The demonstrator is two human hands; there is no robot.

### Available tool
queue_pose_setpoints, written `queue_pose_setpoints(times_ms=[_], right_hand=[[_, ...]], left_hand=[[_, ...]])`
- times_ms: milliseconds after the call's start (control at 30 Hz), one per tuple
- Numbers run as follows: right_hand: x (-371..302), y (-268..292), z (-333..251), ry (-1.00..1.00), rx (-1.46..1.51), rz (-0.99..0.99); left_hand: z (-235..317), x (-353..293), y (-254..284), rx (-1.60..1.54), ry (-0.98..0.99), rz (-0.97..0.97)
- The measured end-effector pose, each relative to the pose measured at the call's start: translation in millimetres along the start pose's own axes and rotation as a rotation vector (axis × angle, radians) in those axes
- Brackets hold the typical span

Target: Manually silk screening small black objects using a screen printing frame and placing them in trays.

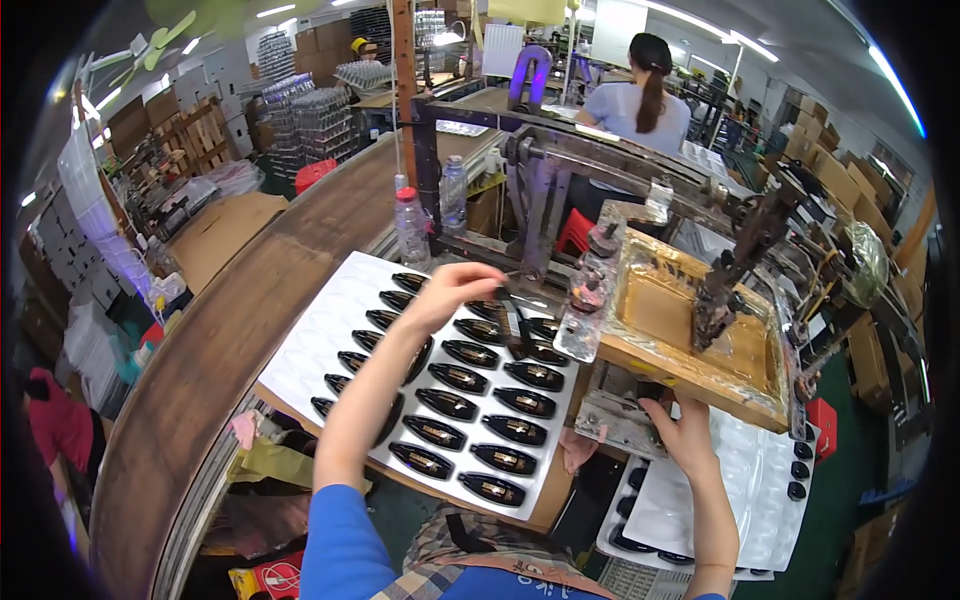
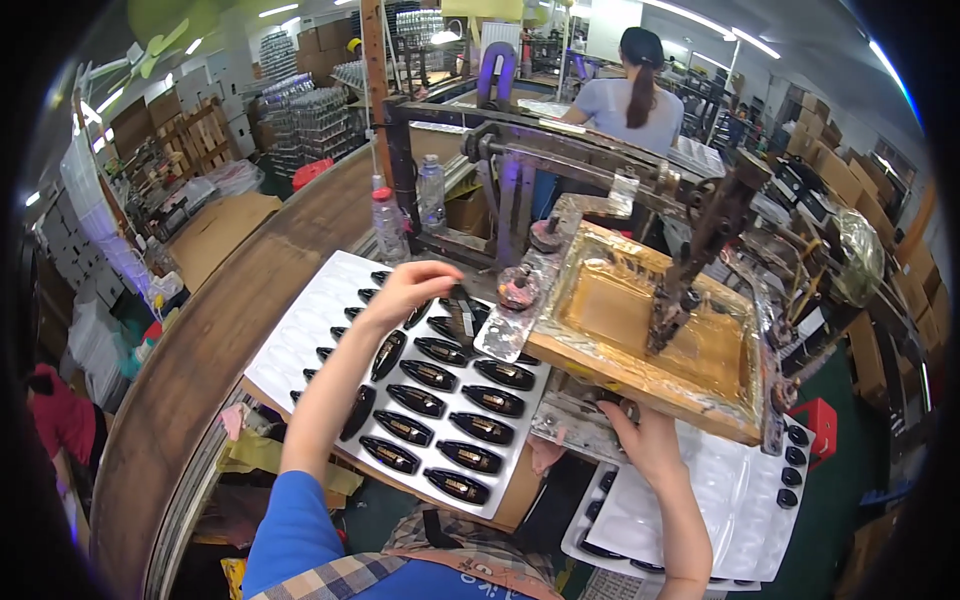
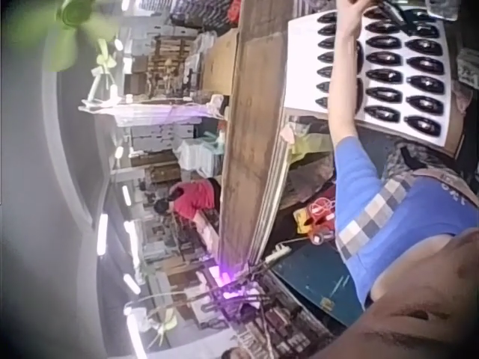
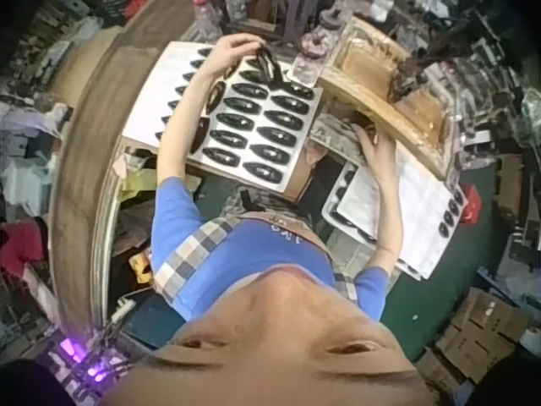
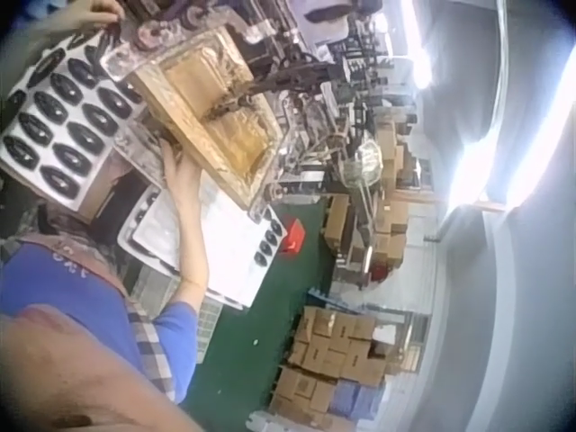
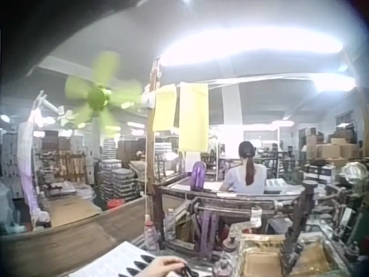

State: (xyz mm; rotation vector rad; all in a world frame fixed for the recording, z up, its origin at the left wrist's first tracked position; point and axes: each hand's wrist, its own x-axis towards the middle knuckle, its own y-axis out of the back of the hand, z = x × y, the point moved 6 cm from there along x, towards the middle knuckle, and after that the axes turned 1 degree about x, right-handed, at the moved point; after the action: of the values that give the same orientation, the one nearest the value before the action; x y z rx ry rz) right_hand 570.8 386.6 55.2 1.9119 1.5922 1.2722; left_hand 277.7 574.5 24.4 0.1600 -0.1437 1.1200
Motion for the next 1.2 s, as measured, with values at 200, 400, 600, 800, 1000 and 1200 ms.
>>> queue_pose_setpoints(times_ms=[200,400,600,800,1000,1200], right_hand=[[-33,15,26,-0.023,-0.036,0.072],[-89,72,84,-0.261,-0.008,0.308],[-118,88,95,-0.416,0.026,0.399],[-141,103,104,-0.452,-0.044,0.410],[-195,137,144,-0.522,-0.155,0.557],[-173,187,199,-0.602,-0.035,0.684]], left_hand=[[-50,-50,194,0.110,0.104,0.442],[-98,-58,306,0.134,0.135,0.775],[-150,-44,339,0.303,0.247,0.943],[-169,-25,362,0.523,0.305,1.030],[-188,8,345,1.056,0.458,0.824],[-189,-5,374,1.092,0.138,0.705]])
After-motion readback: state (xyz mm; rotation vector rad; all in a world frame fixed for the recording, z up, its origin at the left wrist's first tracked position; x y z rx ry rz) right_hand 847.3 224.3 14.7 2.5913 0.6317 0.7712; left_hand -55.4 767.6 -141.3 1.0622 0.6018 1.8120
